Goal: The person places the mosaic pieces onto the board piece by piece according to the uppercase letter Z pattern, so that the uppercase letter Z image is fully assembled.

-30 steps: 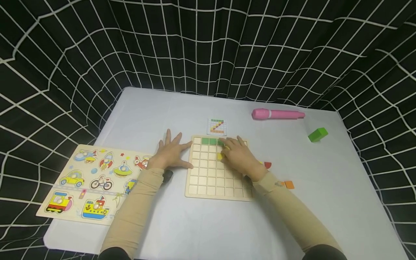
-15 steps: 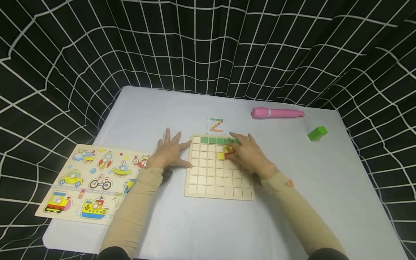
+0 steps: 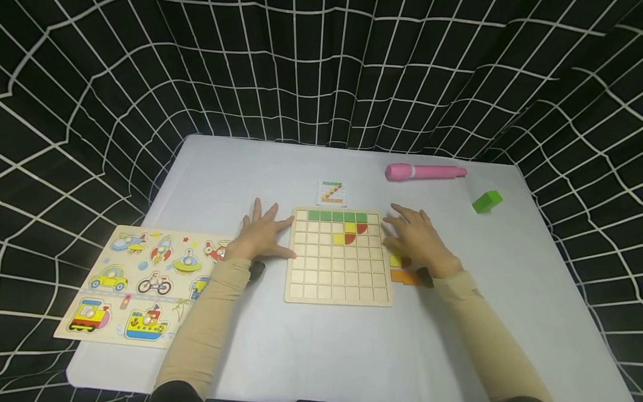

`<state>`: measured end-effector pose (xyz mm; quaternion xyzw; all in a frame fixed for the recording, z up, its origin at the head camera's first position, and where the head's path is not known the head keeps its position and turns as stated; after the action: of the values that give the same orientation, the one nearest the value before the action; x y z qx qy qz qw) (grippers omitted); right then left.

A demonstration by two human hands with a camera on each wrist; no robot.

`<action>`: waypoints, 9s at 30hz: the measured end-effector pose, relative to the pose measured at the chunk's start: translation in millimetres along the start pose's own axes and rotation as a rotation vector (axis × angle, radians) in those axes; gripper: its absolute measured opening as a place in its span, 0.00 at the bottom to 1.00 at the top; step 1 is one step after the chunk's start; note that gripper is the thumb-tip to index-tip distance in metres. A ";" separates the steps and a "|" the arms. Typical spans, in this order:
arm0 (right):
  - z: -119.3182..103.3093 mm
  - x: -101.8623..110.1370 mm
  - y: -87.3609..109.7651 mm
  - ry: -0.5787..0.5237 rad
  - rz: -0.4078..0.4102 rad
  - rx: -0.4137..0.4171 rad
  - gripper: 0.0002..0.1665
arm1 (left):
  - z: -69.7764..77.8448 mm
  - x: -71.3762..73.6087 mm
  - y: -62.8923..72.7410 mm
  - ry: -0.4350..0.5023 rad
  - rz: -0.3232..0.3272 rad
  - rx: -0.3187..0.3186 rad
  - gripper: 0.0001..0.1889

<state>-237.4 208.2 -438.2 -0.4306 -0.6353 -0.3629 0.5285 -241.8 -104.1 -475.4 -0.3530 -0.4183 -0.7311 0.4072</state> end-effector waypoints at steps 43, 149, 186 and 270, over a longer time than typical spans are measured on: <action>37.2 -7.4 42.3 0.021 -0.049 -0.020 0.17 | -2.1 -1.3 -0.9 0.014 0.003 0.005 0.52; 12.5 -6.5 29.2 0.013 -0.011 0.005 0.17 | -4.0 -1.8 -2.8 -0.031 -0.003 0.026 0.54; -16.5 -3.1 8.6 0.010 -0.007 0.025 0.20 | -2.7 -0.5 -0.4 -0.016 0.003 0.016 0.53; -29.2 -9.3 -2.6 -0.081 -0.002 0.029 0.36 | -1.4 -1.2 -3.0 -0.032 -0.002 0.015 0.53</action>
<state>-228.8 179.0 -442.2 -0.4365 -0.6619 -0.3365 0.5080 -244.1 -104.1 -478.0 -0.3609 -0.4308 -0.7227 0.4023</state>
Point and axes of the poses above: each hand's wrist, its own y-axis away from the middle knuckle, its own x-axis out of the back of the hand, z = x × y, the point moved 9 cm from there along -y, towards the middle knuckle, and after that the axes turned 2 degrees about z, right-handed, at the moved point
